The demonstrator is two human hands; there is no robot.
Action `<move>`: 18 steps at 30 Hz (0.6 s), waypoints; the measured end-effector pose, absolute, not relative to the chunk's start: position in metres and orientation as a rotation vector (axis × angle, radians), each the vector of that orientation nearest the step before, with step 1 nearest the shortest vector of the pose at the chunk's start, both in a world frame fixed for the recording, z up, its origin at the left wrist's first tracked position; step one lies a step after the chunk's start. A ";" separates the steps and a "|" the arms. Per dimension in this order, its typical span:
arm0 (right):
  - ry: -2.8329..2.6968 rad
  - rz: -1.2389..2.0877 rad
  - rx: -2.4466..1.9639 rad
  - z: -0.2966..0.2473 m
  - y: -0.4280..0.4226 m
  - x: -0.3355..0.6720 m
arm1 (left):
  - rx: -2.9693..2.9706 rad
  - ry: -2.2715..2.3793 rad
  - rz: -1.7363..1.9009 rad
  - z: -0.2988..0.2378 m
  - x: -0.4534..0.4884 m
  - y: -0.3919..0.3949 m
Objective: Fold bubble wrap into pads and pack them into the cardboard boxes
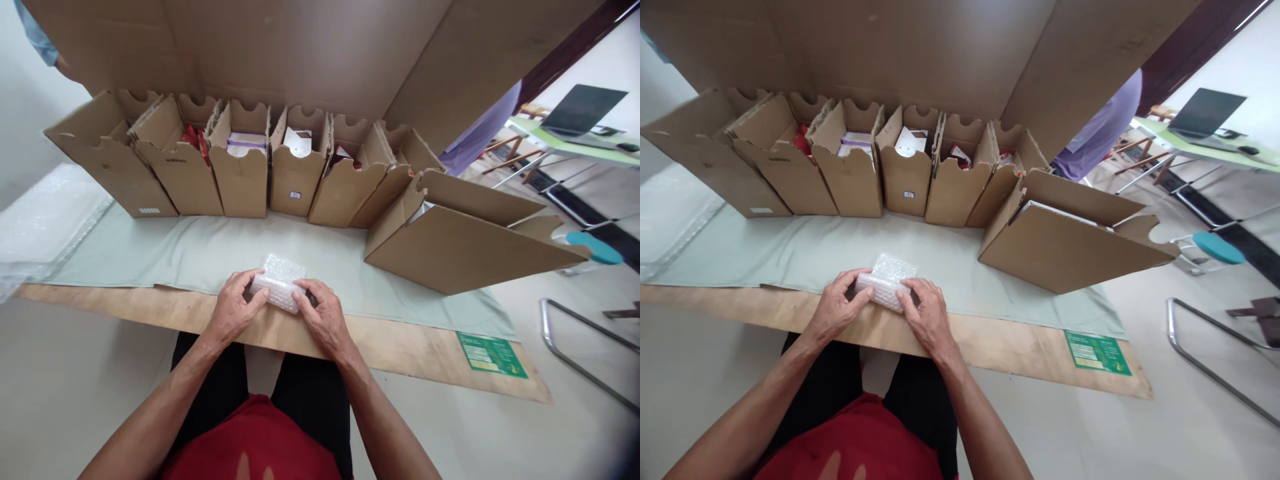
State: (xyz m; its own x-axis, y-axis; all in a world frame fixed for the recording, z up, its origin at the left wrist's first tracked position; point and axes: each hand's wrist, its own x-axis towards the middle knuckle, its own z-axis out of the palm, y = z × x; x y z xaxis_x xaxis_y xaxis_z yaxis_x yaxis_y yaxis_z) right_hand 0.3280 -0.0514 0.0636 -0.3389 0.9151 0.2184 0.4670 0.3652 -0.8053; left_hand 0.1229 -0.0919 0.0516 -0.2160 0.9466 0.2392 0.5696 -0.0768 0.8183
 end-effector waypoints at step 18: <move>-2.304 0.662 -1.395 0.072 0.013 0.311 | 1.648 1.806 1.248 0.051 0.126 -0.091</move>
State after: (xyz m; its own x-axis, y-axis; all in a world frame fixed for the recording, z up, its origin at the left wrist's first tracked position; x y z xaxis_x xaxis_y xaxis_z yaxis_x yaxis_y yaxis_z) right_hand 0.3106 0.0132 0.0719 -0.4438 0.8936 0.0671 0.7218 0.4009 -0.5642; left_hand 0.1263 -0.0913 0.0513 -0.2297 0.9350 0.2704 0.5836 -0.0900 0.8070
